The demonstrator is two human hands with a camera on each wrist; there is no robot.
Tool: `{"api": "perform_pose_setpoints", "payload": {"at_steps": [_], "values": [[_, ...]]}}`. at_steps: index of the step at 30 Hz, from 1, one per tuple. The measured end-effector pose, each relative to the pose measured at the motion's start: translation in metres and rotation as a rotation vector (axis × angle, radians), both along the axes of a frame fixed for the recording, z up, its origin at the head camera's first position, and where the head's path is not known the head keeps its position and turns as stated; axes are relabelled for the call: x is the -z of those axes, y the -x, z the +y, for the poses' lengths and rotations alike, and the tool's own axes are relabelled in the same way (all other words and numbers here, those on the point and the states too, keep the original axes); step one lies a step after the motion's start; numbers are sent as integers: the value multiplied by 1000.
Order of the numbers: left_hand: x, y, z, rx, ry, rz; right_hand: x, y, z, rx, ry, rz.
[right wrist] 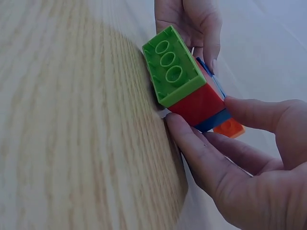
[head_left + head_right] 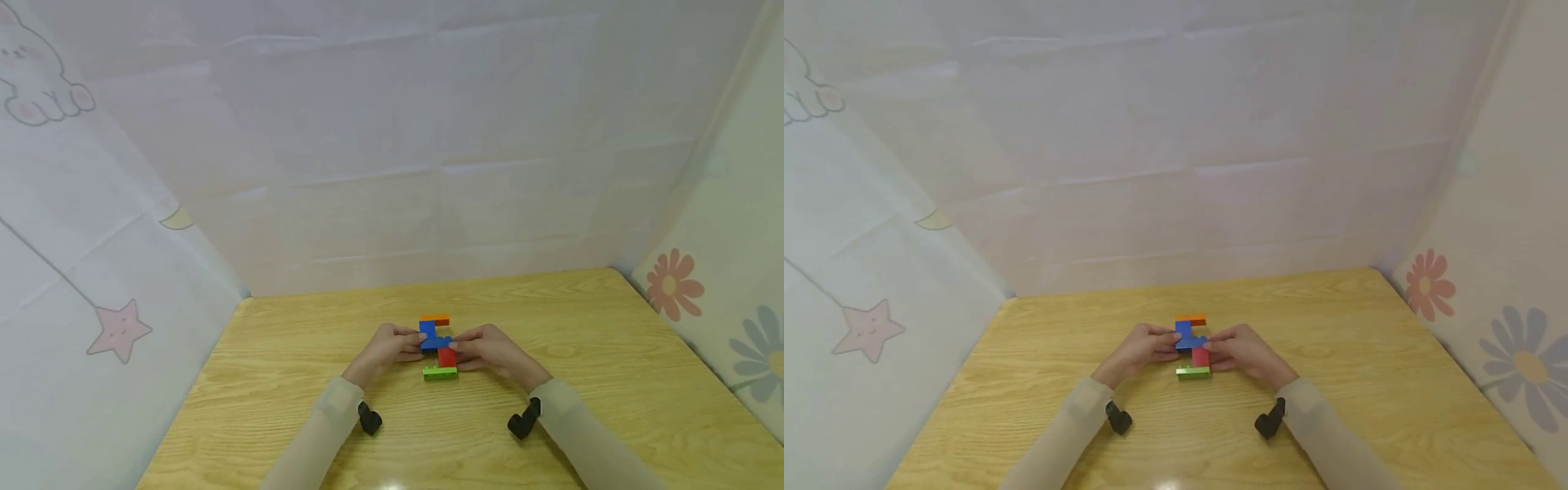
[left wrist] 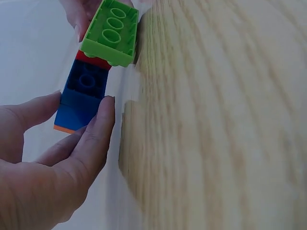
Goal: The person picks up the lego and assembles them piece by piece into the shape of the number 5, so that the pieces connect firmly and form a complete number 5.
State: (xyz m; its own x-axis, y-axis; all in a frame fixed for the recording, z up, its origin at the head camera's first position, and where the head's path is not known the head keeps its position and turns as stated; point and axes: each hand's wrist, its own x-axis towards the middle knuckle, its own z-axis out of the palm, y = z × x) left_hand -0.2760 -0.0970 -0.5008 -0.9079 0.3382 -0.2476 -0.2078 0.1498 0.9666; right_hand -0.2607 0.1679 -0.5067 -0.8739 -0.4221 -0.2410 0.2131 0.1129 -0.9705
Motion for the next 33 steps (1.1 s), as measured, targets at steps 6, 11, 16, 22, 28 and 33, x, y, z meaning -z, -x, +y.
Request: {"api": "perform_pose_setpoints", "payload": {"at_steps": [6, 11, 16, 22, 28, 33], "values": [[3, 2, 1, -3, 7, -8, -3, 2, -3, 28, -22, -5], [5, 6, -1, -12, 1, -15, -3, 5, -7, 56, -34, -6], [4, 10, -2, -21, 19, -24, -3, 7, -9, 89, -61, 31], [2, 13, -2, -2, 43, -8, -3, 8, -11, 118, -112, 47], [-1, 16, -2, -13, 54, -8, -4, 11, -13, 146, -146, 52], [0, 17, -2, -15, 85, -5, -2, 13, -15, 155, -140, 39]]}}
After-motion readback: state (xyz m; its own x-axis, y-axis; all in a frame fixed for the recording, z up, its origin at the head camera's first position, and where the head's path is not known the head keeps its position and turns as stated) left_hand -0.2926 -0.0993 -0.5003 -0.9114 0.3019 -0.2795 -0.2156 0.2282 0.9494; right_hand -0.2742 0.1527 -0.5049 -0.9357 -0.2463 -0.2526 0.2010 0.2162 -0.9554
